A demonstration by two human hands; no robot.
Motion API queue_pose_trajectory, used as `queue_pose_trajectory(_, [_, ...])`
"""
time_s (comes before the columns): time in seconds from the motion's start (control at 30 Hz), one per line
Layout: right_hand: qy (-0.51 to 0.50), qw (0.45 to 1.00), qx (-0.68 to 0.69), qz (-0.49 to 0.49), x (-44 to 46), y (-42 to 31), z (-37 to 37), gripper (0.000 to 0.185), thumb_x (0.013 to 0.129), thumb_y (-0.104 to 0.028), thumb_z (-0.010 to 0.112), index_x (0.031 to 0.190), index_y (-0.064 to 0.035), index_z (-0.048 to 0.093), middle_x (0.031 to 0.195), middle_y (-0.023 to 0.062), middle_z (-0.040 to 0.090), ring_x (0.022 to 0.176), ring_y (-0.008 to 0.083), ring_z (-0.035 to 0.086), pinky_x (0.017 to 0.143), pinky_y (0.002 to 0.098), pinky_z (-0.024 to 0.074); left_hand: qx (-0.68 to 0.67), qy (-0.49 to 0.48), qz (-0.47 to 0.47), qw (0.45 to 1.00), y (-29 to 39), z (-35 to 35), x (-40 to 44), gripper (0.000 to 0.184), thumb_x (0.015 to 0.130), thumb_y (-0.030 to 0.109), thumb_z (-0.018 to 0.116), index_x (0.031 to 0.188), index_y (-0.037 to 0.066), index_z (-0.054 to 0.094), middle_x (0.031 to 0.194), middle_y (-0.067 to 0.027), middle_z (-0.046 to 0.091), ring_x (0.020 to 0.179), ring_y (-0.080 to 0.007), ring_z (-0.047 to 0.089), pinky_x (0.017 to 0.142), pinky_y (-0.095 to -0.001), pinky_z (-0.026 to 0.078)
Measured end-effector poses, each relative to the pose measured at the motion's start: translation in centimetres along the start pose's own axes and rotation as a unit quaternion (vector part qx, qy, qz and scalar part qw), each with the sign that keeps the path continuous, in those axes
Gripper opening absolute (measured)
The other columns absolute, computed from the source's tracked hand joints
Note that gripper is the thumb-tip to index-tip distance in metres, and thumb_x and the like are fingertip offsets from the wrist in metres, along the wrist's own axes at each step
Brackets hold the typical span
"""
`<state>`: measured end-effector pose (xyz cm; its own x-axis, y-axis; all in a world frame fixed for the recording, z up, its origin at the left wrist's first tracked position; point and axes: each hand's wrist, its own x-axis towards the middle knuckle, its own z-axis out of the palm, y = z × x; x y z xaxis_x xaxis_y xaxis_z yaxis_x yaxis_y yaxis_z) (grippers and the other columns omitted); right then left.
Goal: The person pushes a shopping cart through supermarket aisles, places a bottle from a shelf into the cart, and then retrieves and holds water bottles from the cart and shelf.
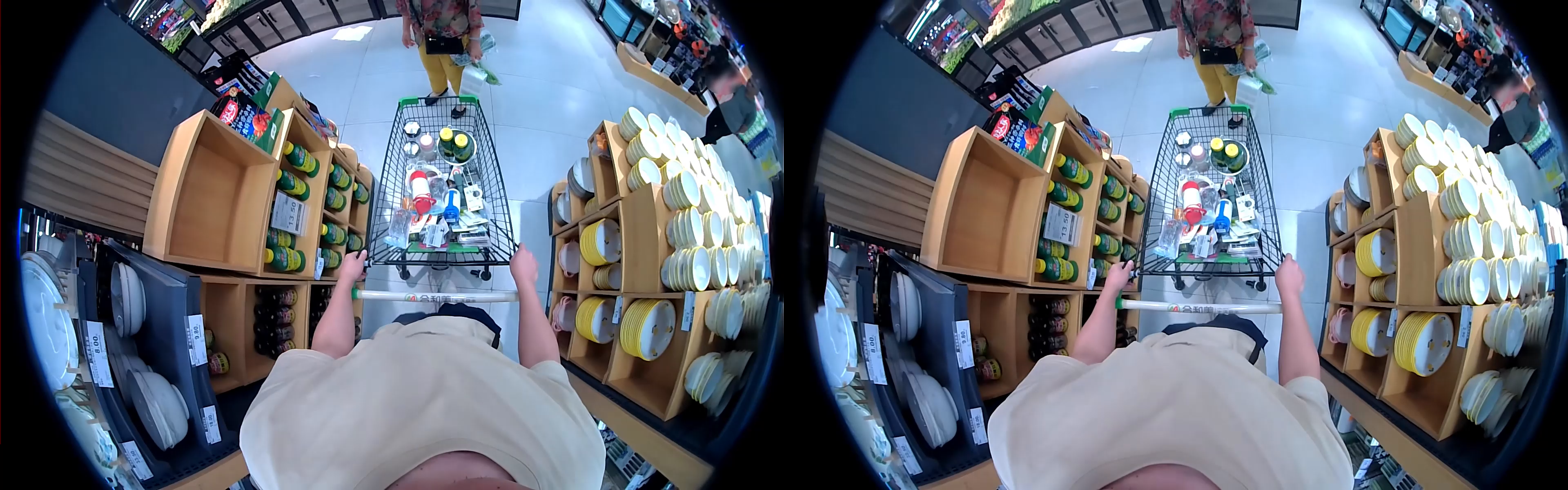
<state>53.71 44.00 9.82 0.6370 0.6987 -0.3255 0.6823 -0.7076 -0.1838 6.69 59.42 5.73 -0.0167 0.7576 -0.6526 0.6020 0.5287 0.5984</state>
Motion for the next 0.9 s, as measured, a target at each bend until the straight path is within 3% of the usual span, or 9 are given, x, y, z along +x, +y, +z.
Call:
queue_pose_trajectory(0.1, [-0.002,1.0,-0.003,0.006,-0.6,1.1,0.1,0.026,0.094,-0.014,0.047,0.114,-0.0058,0.061,0.099,0.0237,0.07,0.094,0.0429,0.068,0.082,0.0519,0.0541,-0.01,0.003,0.0,1.0,-0.6,0.6,0.0,0.044,0.099,0.041,0.057,0.103,-0.002,0.066,0.079,-0.0134,0.068,0.057,-0.0224,0.068,0.05,-0.0319,0.056])
queue_pose_trajectory(0.23, [0.001,1.0,-0.013,0.006,-1.5,1.1,0.9,0.027,0.094,-0.015,0.047,0.115,-0.0063,0.061,0.1,0.0239,0.07,0.094,0.0424,0.068,0.083,0.0512,0.0541,-0.009,-0.007,0.007,1.0,-1.5,0.1,0.1,0.045,0.099,0.041,0.057,0.105,-0.002,0.067,0.08,-0.0134,0.069,0.056,-0.023,0.069,0.05,-0.032,0.056])
queue_pose_trajectory(0.3, [0.016,1.0,-0.019,-0.002,-2.5,1.5,0.8,0.023,0.092,-0.013,0.047,0.108,-0.0052,0.061,0.099,0.0229,0.071,0.093,0.0423,0.068,0.081,0.0521,0.0546,0.005,-0.009,0.006,1.0,-1.6,0.2,-0.6,0.046,0.099,0.041,0.056,0.105,-0.003,0.067,0.08,-0.0136,0.069,0.057,-0.0231,0.069,0.049,-0.0323,0.056])
queue_pose_trajectory(0.63, [0.014,0.999,-0.022,0.023,-6.5,2.5,1.2,0.022,0.092,-0.015,0.047,0.106,-0.0056,0.062,0.099,0.0239,0.071,0.093,0.0442,0.068,0.083,0.0534,0.054,-0.004,-0.015,0.003,1.0,-3.6,0.2,-2.2,0.046,0.099,0.041,0.055,0.105,-0.002,0.069,0.083,-0.0151,0.07,0.06,-0.0238,0.07,0.057,-0.0331,0.057])
queue_pose_trajectory(0.9, [0.011,0.999,-0.025,0.03,-10.0,4.0,1.7,0.023,0.092,-0.014,0.045,0.108,-0.0066,0.061,0.102,0.0244,0.07,0.094,0.0439,0.068,0.084,0.0533,0.0534,0.045,-0.033,0.031,0.998,-5.9,0.3,-3.9,0.045,0.1,0.042,0.052,0.103,0.0,0.068,0.076,-0.0135,0.07,0.059,-0.0236,0.07,0.059,-0.0342,0.056])
